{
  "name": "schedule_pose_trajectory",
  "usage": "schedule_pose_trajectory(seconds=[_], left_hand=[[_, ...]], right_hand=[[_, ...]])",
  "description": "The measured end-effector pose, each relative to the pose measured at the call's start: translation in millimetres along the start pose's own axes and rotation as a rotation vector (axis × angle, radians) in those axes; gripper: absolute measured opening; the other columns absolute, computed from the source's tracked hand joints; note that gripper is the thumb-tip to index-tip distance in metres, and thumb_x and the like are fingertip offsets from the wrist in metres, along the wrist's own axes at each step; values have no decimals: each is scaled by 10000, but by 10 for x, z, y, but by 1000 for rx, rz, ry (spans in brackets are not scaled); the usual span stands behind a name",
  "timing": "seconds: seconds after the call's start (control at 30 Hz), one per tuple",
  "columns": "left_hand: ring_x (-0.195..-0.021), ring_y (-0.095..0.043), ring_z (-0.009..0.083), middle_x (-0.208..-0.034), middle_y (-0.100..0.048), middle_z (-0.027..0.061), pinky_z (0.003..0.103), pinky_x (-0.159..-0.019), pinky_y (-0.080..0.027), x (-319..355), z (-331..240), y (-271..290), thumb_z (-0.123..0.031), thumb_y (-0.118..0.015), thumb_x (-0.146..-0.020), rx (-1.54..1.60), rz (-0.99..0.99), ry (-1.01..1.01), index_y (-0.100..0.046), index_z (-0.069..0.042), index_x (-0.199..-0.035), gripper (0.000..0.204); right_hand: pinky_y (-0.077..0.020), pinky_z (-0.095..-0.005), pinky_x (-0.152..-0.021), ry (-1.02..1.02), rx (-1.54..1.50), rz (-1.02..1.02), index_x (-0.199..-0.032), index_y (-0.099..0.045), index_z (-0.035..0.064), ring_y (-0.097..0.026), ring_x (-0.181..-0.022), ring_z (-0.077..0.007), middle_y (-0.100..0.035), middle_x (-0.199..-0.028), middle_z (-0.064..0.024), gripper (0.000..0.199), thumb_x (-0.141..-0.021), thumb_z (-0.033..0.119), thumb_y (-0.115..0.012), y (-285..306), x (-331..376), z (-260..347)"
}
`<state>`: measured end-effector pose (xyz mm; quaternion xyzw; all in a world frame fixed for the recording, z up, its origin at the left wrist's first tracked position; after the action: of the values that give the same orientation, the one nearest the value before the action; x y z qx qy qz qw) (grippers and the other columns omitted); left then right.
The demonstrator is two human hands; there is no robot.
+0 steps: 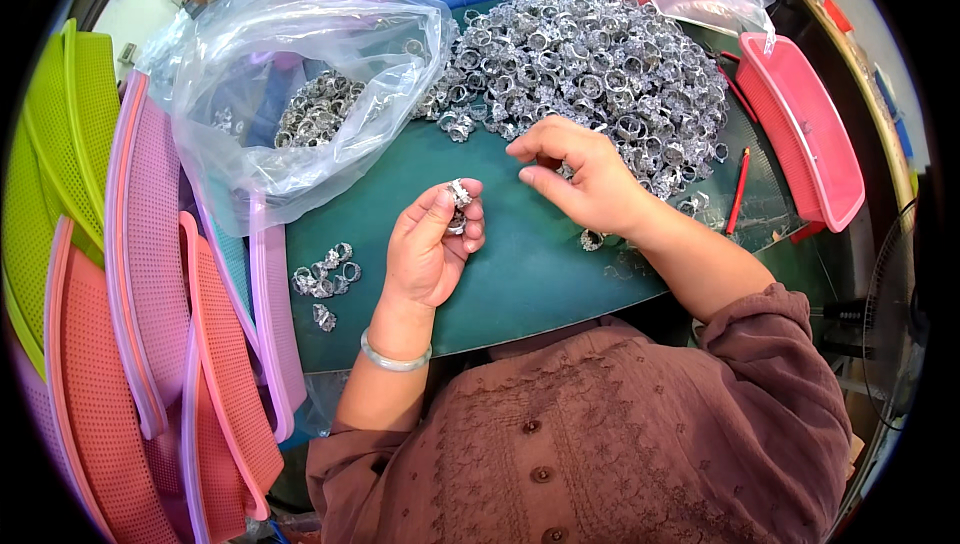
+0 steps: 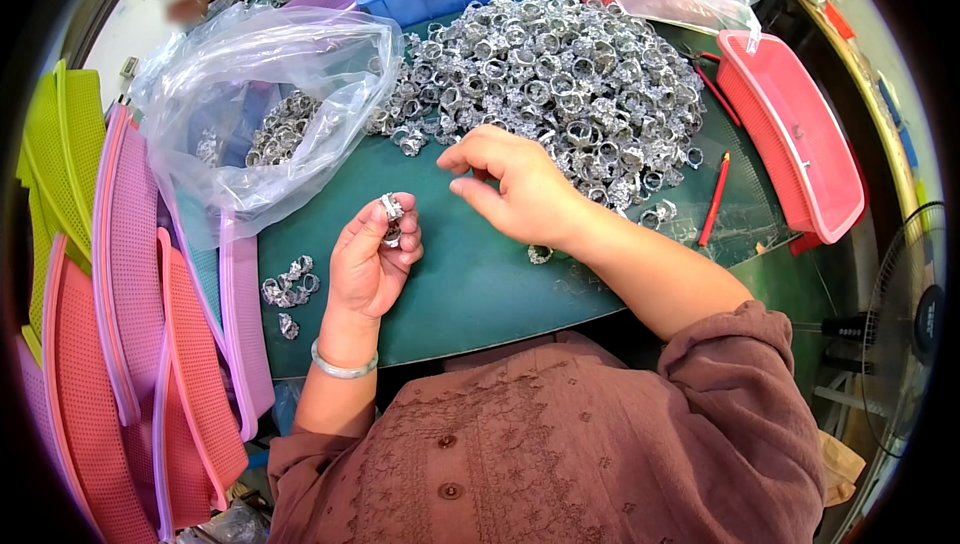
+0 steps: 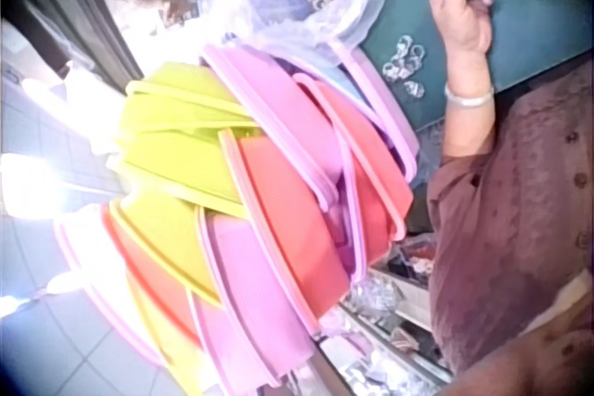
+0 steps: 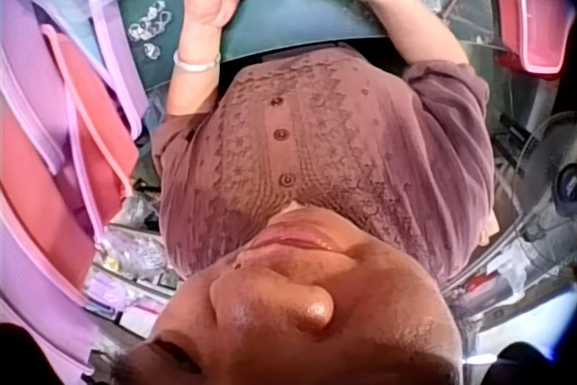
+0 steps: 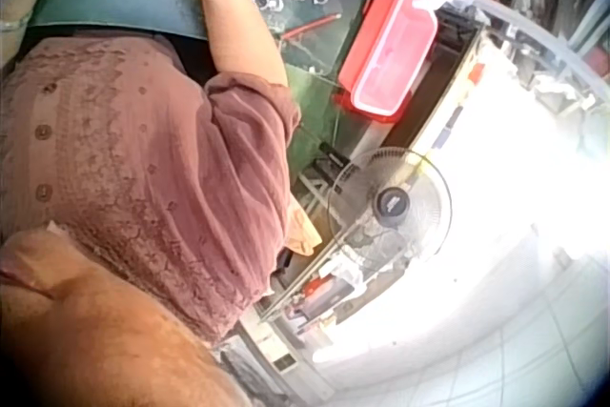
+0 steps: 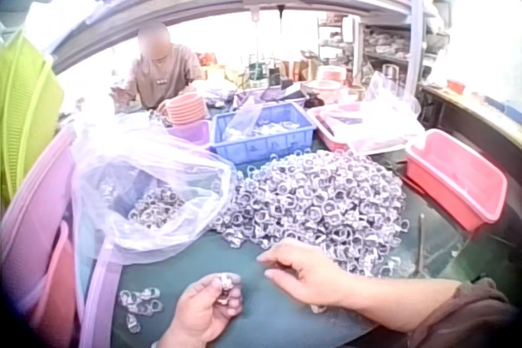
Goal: The person holds small metal ring-like components one at a time, turning them over in their hands, and uses a red pencil to mark specific spots on each component.
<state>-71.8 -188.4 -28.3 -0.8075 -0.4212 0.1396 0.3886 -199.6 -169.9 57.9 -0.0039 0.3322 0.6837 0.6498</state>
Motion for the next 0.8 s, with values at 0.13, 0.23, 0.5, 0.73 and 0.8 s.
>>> schedule_pose_trajectory(seconds=[0.13,0.23,0.5,0.73,0.8], left_hand=[[-676,-552,157,-842,-597,104,248,-570,-444,-1,-13,24,-158,-414,-900,9,-3,-4,-549,25,-1030,262],[-717,-574,195,-925,-597,143,268,-595,-468,-8,-50,25,-166,-377,-886,74,-32,3,-517,28,-1074,305],[-762,-538,203,-866,-561,92,267,-581,-461,1,-26,151,-176,-456,-854,121,-23,25,-542,-21,-1031,250],[-689,-544,147,-764,-557,42,255,-546,-442,10,-91,90,-90,-462,-868,22,-123,-20,-561,-40,-993,167],[-683,-538,140,-752,-549,37,252,-542,-437,19,-107,101,-91,-464,-869,16,-140,-30,-561,-41,-994,166]], right_hand=[[-447,-329,-636,180,273,-136,-859,-581,17,-548,-733,-286,-552,-804,-113,141,-729,-21,-543,232,-72,171],[-422,-350,-688,221,485,-190,-837,-597,38,-526,-778,-276,-542,-796,-97,122,-719,34,-568,304,-85,170],[-347,-343,-751,221,946,39,-747,-596,87,-475,-822,-209,-499,-769,-35,96,-667,140,-601,-75,-160,77],[-335,-328,-772,320,1140,155,-711,-600,107,-463,-820,-192,-485,-757,-26,96,-671,161,-531,-373,-270,4],[-334,-328,-773,356,1161,171,-643,-578,115,-467,-812,-183,-487,-714,-21,76,-657,165,-523,-431,-281,-38]])
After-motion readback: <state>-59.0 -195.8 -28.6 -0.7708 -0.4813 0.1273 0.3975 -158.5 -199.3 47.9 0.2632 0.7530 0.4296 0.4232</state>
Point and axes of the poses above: each hand's wrist, its own x-axis away from the middle knuckle, its own y-axis out of the back of the hand, z = x × y, the point moved 10 cm from there along -x, towards the middle knuckle
